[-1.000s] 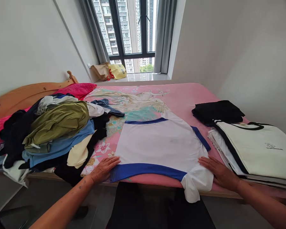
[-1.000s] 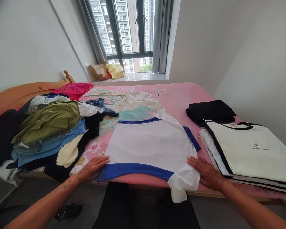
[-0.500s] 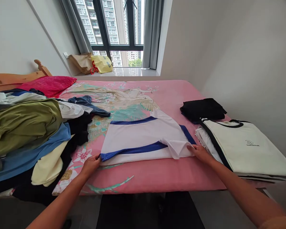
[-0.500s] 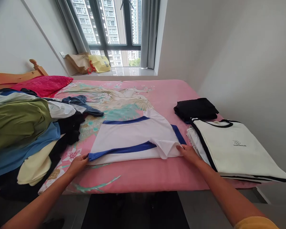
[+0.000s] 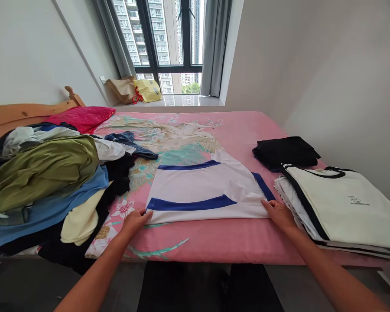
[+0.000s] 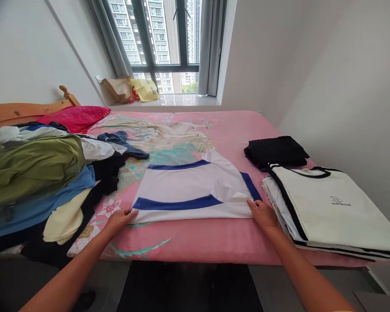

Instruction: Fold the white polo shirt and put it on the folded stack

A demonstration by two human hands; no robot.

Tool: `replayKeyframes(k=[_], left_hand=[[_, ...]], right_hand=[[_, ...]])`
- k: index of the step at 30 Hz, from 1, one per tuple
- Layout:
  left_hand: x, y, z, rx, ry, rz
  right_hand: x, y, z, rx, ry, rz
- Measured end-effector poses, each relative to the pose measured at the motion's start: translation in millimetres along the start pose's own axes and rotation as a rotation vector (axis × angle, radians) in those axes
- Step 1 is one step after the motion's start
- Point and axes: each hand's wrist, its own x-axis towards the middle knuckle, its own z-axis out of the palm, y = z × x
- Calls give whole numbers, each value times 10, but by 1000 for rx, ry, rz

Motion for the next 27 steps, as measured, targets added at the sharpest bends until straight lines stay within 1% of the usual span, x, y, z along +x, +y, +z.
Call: replayKeyframes(k=[3, 6, 8, 11, 15, 17, 19, 21, 25, 27], left_hand=[[-31, 5, 20, 78, 22, 38], [-65, 8, 59, 165, 102, 78], [-89, 15, 80, 198, 125, 94], [-132, 25, 93, 231, 133, 107], [-187, -8, 112, 311, 204, 139], [-205, -49, 122, 299, 238, 160], [-216, -84, 120, 237, 254, 165], [-221, -87, 98, 169, 239, 129], [-185, 3, 3, 88, 164, -62], [-132, 34, -47, 40, 133, -106]], right_hand=[[-37, -32, 3, -79, 11, -24], [-68, -52, -10, -145, 5, -43], [-73, -49, -12, -184, 3, -55], [-55, -26, 5, -207, 0, -61], [-20, -6, 19, -211, 2, -60], [-17, -10, 9, -214, -1, -59], [-27, -16, -5, -207, -1, -58], [-45, -20, -13, -191, 5, -57], [-82, -23, -9, -169, 33, -67], [-100, -28, -9, -151, 51, -83]])
